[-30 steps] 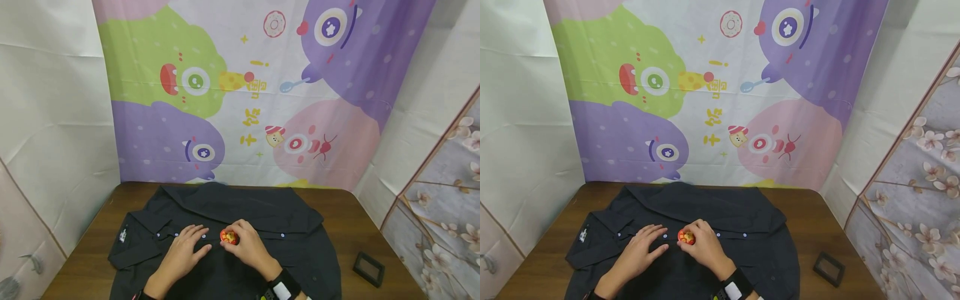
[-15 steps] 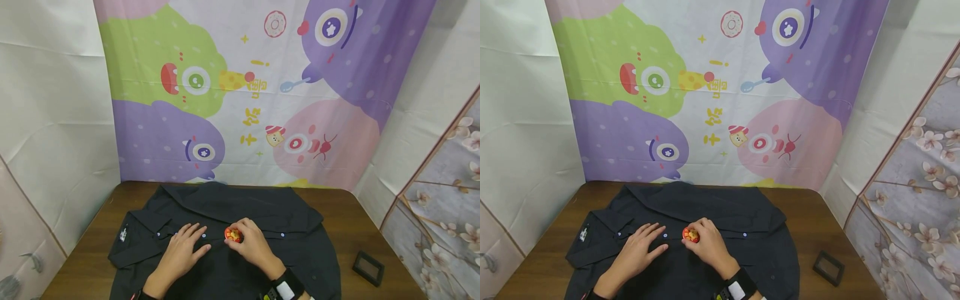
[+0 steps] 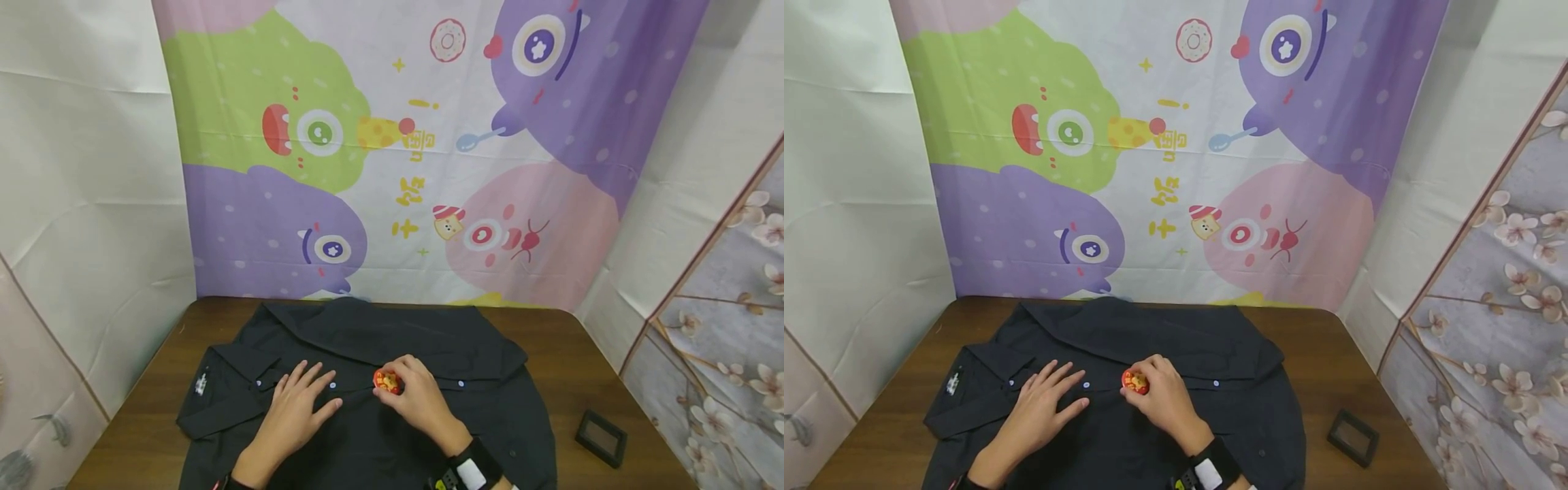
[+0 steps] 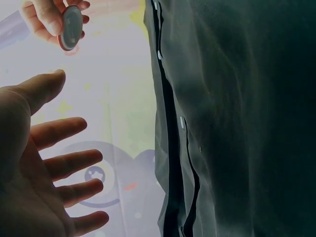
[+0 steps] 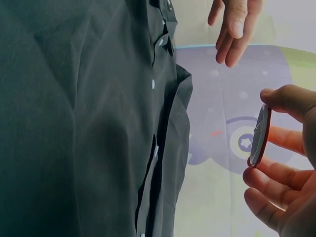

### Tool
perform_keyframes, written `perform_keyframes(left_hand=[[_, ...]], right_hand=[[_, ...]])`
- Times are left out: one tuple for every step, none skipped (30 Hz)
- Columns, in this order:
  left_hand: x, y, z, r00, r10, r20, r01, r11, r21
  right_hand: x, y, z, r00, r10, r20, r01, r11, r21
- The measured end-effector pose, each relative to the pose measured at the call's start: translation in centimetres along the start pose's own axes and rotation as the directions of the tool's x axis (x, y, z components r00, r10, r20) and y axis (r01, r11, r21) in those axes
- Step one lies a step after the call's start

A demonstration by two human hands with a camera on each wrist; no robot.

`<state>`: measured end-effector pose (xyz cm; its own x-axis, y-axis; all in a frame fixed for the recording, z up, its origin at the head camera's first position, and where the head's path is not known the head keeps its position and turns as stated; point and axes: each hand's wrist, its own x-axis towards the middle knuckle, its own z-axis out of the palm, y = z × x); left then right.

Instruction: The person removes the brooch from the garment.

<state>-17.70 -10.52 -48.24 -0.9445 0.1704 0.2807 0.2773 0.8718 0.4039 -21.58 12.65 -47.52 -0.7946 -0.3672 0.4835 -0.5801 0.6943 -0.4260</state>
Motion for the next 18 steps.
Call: perform_keyframes(left_hand=[[0.0,0.0,0.0,1.0,0.0,0.002,0.0,1.0,0.0],[0.0,0.0,0.0,1.0,0.0,0.003,0.0,1.0,-0.001],[0.1,0.1,0.1,1.0,0.0,0.004,0.0,1.0,-0.002],[0.0,0.1,0.1,1.0,0.0,0.004,0.0,1.0,-0.002],[0.0,0.0,0.1,1.0,0.0,0.005,0.0,1.0,-0.004],[0.0,0.0,0.0,1.0,0.0,0.005,0.0,1.0,-0.003],[0.1,0.0,0.0,1.0,0.001,0.003,-0.001,1.0,-0.003],[0.1,0.0,0.0,1.0,0.001,0.003,-0.001,1.0,-0.003],[0.1,0.0,0.0,1.0,0.001,0.003,-0.001,1.0,-0.001],[0.1,0.0,0.0,1.0,0.002,0.003,-0.002,1.0,0.0],[0.1,0.0,-0.1,1.0,0.0,0.006,0.0,1.0,-0.001],[0.1,0.0,-0.1,1.0,-0.002,0.009,0.002,1.0,-0.003],[0.1,0.0,-0.1,1.0,-0.005,0.012,0.005,1.0,-0.006],[0.1,0.0,-0.1,1.0,-0.007,0.017,0.007,1.0,-0.008],[0.1,0.0,-0.1,1.0,-0.009,0.02,0.009,1.0,-0.011],[0.1,0.1,-0.1,1.0,-0.009,0.021,0.009,1.0,-0.013],[0.1,0.1,-0.2,1.0,-0.01,0.022,0.01,1.0,-0.015],[0.1,0.1,-0.2,1.0,-0.01,0.022,0.01,1.0,-0.016]], right_hand=[[-0.1,0.0,-0.1,1.0,0.005,-0.003,-0.005,1.0,-0.001],[-0.1,0.1,-0.2,1.0,0.009,-0.006,-0.009,1.0,-0.004],[-0.1,0.2,-0.4,1.0,0.014,-0.01,-0.014,1.0,-0.002],[-0.2,0.3,-0.4,1.0,0.019,-0.012,-0.019,1.0,0.0],[-0.2,0.3,-0.5,1.0,0.025,-0.016,-0.025,1.0,0.002],[-0.2,0.4,-0.6,0.999,0.031,-0.02,-0.031,0.999,0.007],[-0.2,0.4,-0.7,0.999,0.038,-0.024,-0.038,0.999,0.01],[-0.2,0.5,-0.8,0.999,0.045,-0.025,-0.044,0.999,0.015],[-0.3,0.5,-0.9,0.998,0.053,-0.025,-0.052,0.998,0.021],[-0.3,0.6,-1.0,0.998,0.06,-0.024,-0.059,0.998,0.025],[-0.4,0.6,-1.1,0.997,0.068,-0.023,-0.067,0.997,0.028],[-0.4,0.7,-1.1,0.997,0.076,-0.02,-0.075,0.997,0.031],[-0.4,0.7,-1.2,0.997,0.081,-0.018,-0.081,0.996,0.035],[-0.5,0.7,-1.2,0.996,0.087,-0.017,-0.086,0.996,0.038],[-0.5,0.8,-1.2,0.996,0.091,-0.017,-0.09,0.995,0.038],[-0.6,0.8,-1.3,0.995,0.093,-0.017,-0.093,0.995,0.036],[-0.6,0.8,-1.3,0.995,0.096,-0.018,-0.095,0.995,0.036],[-0.6,0.9,-1.3,0.995,0.096,-0.019,-0.096,0.995,0.035]])
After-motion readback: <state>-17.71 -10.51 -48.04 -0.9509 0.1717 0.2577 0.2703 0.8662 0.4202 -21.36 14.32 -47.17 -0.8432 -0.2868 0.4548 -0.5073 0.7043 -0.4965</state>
